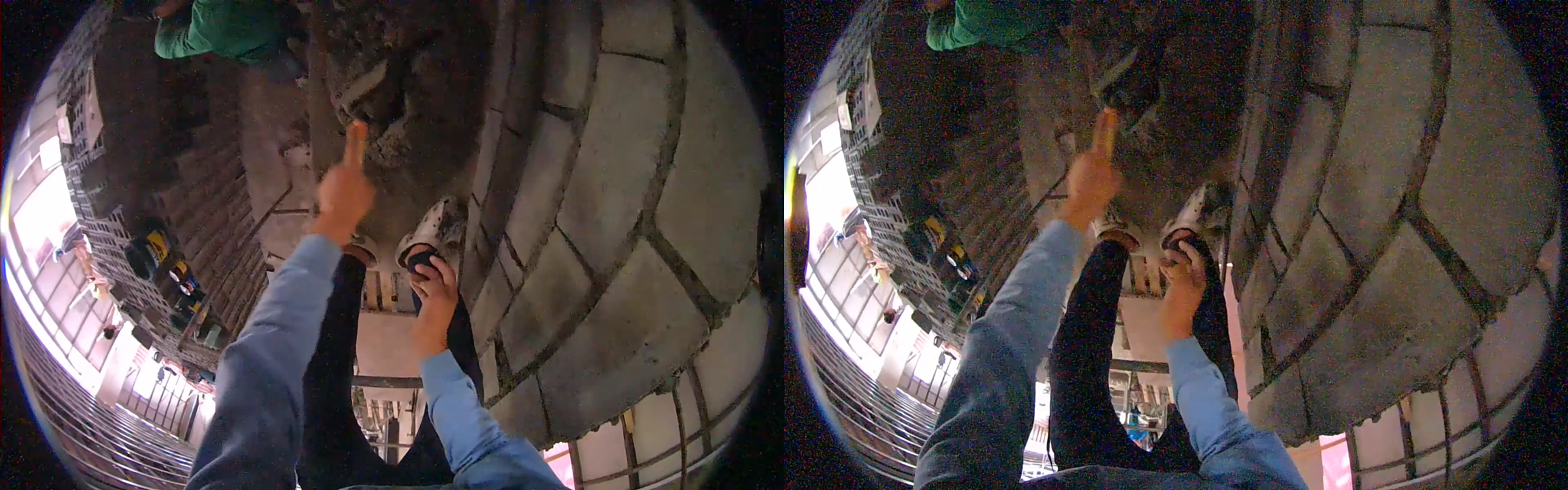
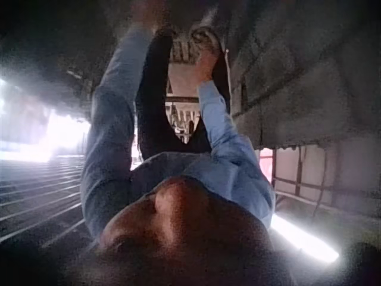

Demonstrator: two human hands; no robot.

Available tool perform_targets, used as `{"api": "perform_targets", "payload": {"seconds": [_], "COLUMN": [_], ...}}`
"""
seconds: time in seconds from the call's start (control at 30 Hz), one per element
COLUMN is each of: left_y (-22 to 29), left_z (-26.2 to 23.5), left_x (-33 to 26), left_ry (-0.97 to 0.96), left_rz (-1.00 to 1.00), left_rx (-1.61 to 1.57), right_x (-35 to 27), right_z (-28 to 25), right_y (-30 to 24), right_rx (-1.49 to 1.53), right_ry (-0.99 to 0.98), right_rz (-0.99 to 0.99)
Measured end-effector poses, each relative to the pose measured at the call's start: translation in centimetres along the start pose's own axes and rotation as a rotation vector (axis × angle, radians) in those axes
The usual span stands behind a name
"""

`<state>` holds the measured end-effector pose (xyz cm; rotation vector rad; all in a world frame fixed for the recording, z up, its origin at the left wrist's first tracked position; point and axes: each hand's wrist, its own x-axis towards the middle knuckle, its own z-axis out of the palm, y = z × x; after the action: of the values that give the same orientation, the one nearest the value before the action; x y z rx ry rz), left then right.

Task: The person scoops wet cement from a bucket using a trowel and applies it to a concrete block wall. They spread the cement along the top of the wall and smooth it out, while another person assists by pouring more cement from a bucket.

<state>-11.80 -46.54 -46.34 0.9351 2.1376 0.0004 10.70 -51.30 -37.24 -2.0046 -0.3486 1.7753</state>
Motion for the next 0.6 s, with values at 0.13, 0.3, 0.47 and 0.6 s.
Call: {"api": "perform_targets", "payload": {"seconds": [0.13,0.3,0.47,0.6], "left_y": [1.9,0.1,-0.3,-0.1], "left_z": [4.8,4.7,1.9,-0.1], "left_x": [-3.3,-4.9,-10.4,-12.5], "left_ry": [-0.174,-0.298,-0.132,-0.05], "left_rz": [-0.039,-0.079,0.007,-0.101], "left_rx": [0.082,0.063,-0.239,-0.243], "right_x": [0.7,0.6,0.5,0.8], "right_z": [-1.5,-1.4,0.1,-0.4], "right_y": [2.9,2.8,1.2,1.9], "right_rx": [-0.005,0.181,0.095,0.063], "right_ry": [0.0,-0.088,0.054,0.026], "right_rz": [-0.001,-0.017,0.001,0.017]}}
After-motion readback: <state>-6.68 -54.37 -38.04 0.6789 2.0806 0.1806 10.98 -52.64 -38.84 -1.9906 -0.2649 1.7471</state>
